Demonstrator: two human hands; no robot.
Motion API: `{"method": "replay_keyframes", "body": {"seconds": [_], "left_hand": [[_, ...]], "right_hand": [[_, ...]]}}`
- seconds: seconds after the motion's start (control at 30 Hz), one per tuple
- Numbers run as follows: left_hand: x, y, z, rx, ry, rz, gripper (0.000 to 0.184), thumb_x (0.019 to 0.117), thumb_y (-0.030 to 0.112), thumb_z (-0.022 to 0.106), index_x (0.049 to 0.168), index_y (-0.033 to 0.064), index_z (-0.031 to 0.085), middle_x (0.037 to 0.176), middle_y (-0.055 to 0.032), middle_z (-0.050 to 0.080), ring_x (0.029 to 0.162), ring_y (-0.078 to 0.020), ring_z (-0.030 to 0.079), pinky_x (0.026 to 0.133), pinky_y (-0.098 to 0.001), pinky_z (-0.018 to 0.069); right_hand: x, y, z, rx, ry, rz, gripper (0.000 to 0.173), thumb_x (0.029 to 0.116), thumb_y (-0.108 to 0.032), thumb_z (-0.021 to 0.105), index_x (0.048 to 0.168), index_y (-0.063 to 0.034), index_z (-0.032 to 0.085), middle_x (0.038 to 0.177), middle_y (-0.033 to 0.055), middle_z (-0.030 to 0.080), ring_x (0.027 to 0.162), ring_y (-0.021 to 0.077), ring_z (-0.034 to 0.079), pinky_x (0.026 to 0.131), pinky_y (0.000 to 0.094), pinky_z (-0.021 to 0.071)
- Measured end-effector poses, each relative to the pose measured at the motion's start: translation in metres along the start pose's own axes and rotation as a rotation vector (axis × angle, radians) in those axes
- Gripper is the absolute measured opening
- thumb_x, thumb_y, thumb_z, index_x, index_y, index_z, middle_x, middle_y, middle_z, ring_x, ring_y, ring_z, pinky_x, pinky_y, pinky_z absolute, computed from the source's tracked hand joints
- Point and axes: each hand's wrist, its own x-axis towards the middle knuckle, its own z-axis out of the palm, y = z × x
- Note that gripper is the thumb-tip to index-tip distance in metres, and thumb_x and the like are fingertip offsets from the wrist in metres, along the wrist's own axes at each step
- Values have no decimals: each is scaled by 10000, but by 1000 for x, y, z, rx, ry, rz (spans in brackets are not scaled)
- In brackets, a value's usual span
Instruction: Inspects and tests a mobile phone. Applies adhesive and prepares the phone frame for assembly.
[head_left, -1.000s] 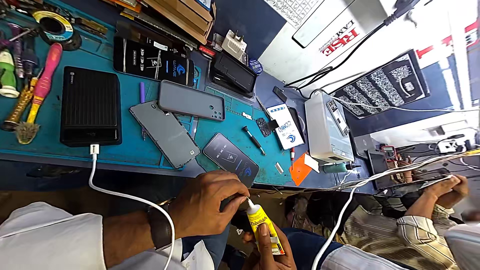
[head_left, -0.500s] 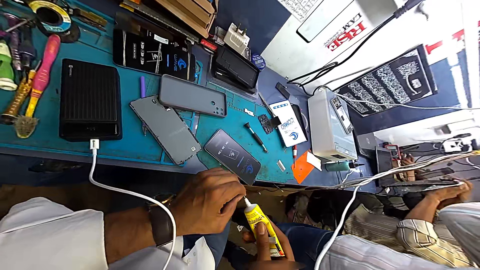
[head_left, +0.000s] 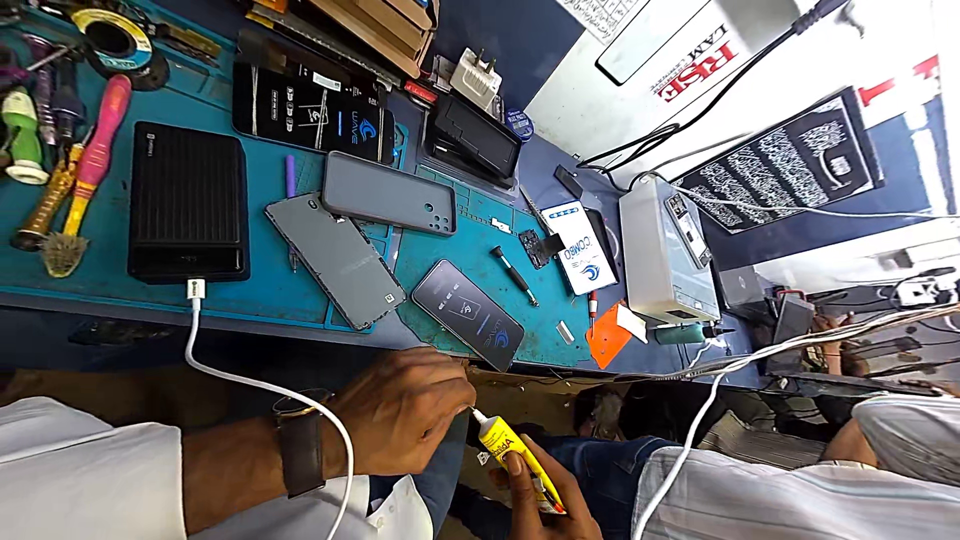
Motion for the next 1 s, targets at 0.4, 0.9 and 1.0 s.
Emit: {"method": "replay_keyframes", "body": {"seconds": [0.4,0.9,1.0], "left_hand": [[2,4,1,-115,22,-163,163,903,201,583,891,168,742,827,77,680,801,-20,646,727,-199,552],[6,-5,-5,-132,47,-269,112,879,206,608,889,171,715,796,98,630,733,24,610,637,-158,532],[7,-3,-5,-172,33,-268,106,893,210,619,906,176,719,821,107,645,757,36,619,660,-150,540]], "right_hand": [[1,6,-8,-192,-62,-222,175,923,-90,733,1056,23,752,927,47,774,767,77,745,712,226,647],[-1,0,-10,-242,33,-283,163,950,-107,707,1070,-6,748,969,12,770,820,62,745,757,229,647],[1,-6,-8,-122,85,-160,159,923,-33,706,1059,39,745,917,9,775,749,63,744,704,223,647]]}}
